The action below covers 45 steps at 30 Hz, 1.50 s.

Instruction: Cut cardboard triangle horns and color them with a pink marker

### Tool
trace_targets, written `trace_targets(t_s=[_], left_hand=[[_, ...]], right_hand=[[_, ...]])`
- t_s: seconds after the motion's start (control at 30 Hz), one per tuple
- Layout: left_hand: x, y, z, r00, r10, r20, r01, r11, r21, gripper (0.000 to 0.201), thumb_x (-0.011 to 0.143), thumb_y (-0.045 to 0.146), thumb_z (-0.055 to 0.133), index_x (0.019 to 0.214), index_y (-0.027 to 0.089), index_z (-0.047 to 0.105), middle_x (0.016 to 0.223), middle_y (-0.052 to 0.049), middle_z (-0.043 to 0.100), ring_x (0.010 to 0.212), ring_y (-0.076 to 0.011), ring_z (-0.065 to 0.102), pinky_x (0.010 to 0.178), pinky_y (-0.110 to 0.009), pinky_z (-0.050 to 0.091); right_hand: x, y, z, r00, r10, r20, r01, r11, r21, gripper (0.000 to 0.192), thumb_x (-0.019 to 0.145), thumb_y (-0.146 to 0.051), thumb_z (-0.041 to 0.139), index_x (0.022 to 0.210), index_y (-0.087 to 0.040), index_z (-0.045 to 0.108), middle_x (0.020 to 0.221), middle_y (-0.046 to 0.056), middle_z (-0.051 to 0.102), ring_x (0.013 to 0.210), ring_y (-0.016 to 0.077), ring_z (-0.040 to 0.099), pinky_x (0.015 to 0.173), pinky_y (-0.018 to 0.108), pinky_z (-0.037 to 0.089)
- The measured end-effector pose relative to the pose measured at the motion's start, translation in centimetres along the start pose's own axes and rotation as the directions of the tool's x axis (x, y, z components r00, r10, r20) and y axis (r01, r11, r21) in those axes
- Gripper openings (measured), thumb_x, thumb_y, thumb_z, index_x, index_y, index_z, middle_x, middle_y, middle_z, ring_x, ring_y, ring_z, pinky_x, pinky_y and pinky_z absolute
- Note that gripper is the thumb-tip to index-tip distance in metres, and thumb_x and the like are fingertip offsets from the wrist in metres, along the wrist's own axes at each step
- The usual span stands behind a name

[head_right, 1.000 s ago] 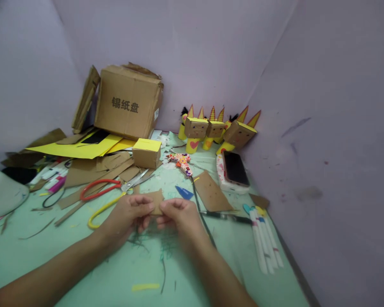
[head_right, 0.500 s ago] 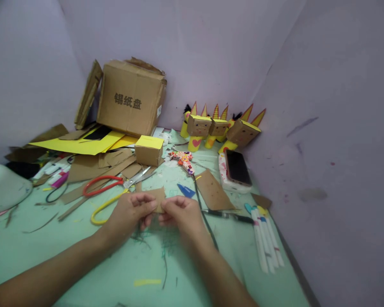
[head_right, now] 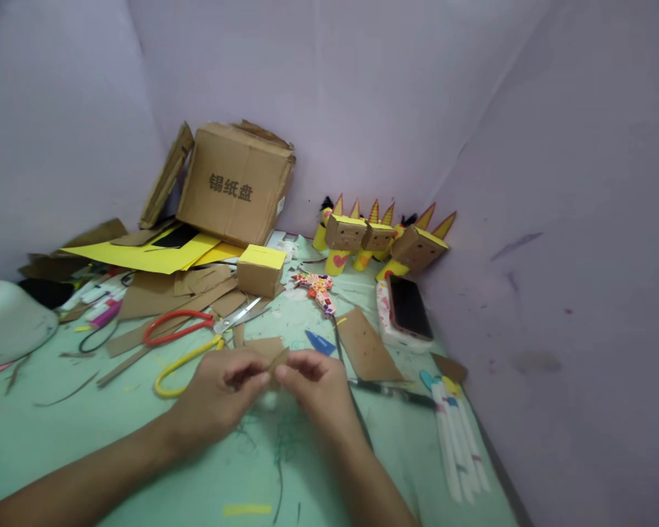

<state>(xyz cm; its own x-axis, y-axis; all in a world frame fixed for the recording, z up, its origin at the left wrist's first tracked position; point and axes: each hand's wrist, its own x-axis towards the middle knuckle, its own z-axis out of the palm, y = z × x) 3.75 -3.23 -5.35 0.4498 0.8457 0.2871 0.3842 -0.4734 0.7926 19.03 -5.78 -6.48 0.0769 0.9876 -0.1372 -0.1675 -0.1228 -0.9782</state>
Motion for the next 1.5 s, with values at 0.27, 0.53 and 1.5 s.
trace_targets(t_s=[0.27,0.53,1.5], left_hand=[[0.2,0.0,-0.4,0.996,0.080,0.025,-0.081,0.997,0.012,0.019,0.076,0.016,0.049,0.059,0.016,0.057,0.053,0.002,0.051,0.050,-0.0097,0.044,0.048,-0.021,0.031],[0.2,-0.3,0.1,0.991,0.130,0.028,-0.131,0.991,0.014,0.019,0.076,0.013,0.047,0.062,0.014,0.059,0.057,-0.001,0.056,0.054,-0.0096,0.047,0.052,-0.021,0.033],[3.1,-2.8,-6.6,0.965,-0.240,-0.100,0.253,0.775,0.579,0.030,0.082,0.027,0.036,0.100,0.019,0.058,0.093,-0.007,0.064,0.082,-0.0206,0.059,0.066,-0.028,0.043]], right_hand=[[0.1,0.5,0.0,0.999,0.026,0.037,-0.030,0.991,0.127,0.024,0.058,-0.030,0.078,0.068,-0.015,0.062,0.052,-0.003,0.061,0.036,0.0075,0.050,0.035,0.019,0.045],[0.0,0.4,-0.1,0.997,-0.048,0.067,0.036,0.986,0.165,0.020,0.059,-0.025,0.078,0.065,-0.014,0.063,0.053,-0.002,0.062,0.043,0.0079,0.056,0.045,0.019,0.049],[0.3,-0.4,-0.5,0.978,0.001,-0.209,0.054,0.965,0.257,0.029,0.052,-0.030,0.082,0.066,-0.013,0.064,0.059,0.001,0.068,0.046,0.0077,0.059,0.048,0.017,0.051]])
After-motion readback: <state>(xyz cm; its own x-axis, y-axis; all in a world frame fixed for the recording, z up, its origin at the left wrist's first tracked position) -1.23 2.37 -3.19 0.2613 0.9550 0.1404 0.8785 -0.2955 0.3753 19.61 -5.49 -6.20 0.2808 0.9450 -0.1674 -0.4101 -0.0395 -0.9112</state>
